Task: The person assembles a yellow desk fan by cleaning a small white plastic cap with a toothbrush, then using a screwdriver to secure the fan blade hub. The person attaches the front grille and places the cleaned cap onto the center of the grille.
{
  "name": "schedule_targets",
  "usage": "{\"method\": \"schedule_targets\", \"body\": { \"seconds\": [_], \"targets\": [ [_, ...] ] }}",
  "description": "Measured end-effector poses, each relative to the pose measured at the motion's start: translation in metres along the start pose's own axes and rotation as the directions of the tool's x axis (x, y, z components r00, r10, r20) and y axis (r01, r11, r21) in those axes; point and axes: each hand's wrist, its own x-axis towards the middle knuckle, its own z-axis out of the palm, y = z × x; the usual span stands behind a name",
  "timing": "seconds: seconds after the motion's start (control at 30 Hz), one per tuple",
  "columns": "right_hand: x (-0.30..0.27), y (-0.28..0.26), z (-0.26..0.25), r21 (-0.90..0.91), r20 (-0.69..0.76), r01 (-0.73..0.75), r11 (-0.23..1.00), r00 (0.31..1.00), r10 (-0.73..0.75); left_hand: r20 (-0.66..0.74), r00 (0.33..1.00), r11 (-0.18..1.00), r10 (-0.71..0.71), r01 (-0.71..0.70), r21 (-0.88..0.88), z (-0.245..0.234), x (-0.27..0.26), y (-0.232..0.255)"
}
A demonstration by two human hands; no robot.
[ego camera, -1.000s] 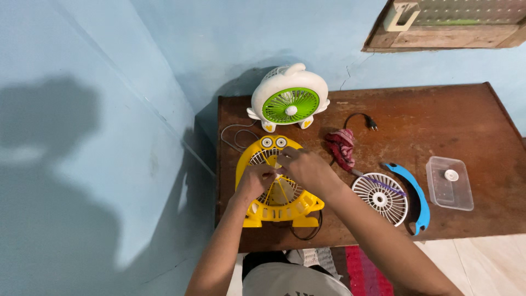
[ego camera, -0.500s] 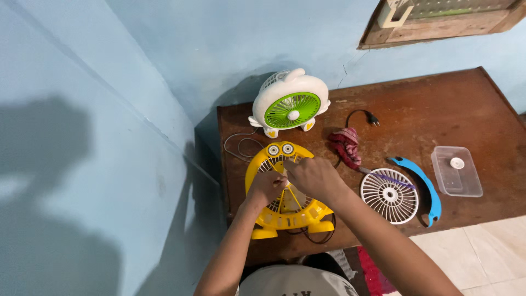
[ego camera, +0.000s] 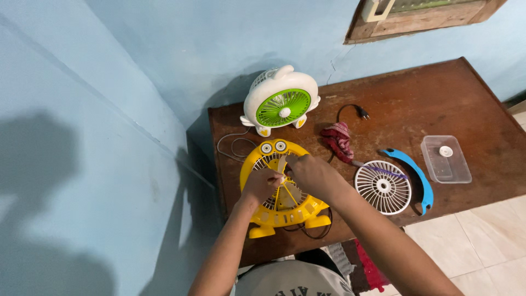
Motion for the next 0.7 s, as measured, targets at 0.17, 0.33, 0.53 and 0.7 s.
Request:
{"method": "schedule_targets", "body": {
  "seconds": [0.17, 0.33, 0.53, 0.7],
  "targets": [
    [0.005, 0.003, 0.007, -0.138, 0.019, -0.145, 0.980, 0.989, 0.149, 0.060, 0.994, 0.996, -0.086, 0.087, -0.004, -0.003, -0.002, 0.001],
    [0.004, -0.001, 0.005, -0.320, -0.061, -0.092, 0.943, 0.995, 0.076, 0.149, 0.979, 0.973, -0.138, 0.107, 0.202, -0.014, 0.008, 0.021],
    [0.010, -0.006, -0.001, -0.401, -0.054, -0.080, 0.913, 0.997, 0.064, 0.061, 0.991, 0.986, 0.119, -0.111, -0.123, -0.034, 0.011, 0.068],
    [0.014, -0.011, -0.018, -0.287, 0.048, -0.232, 0.929, 0.965, 0.256, 0.042, 0.980, 0.973, 0.192, -0.185, -0.139, -0.039, 0.018, 0.083]
  ]
}}
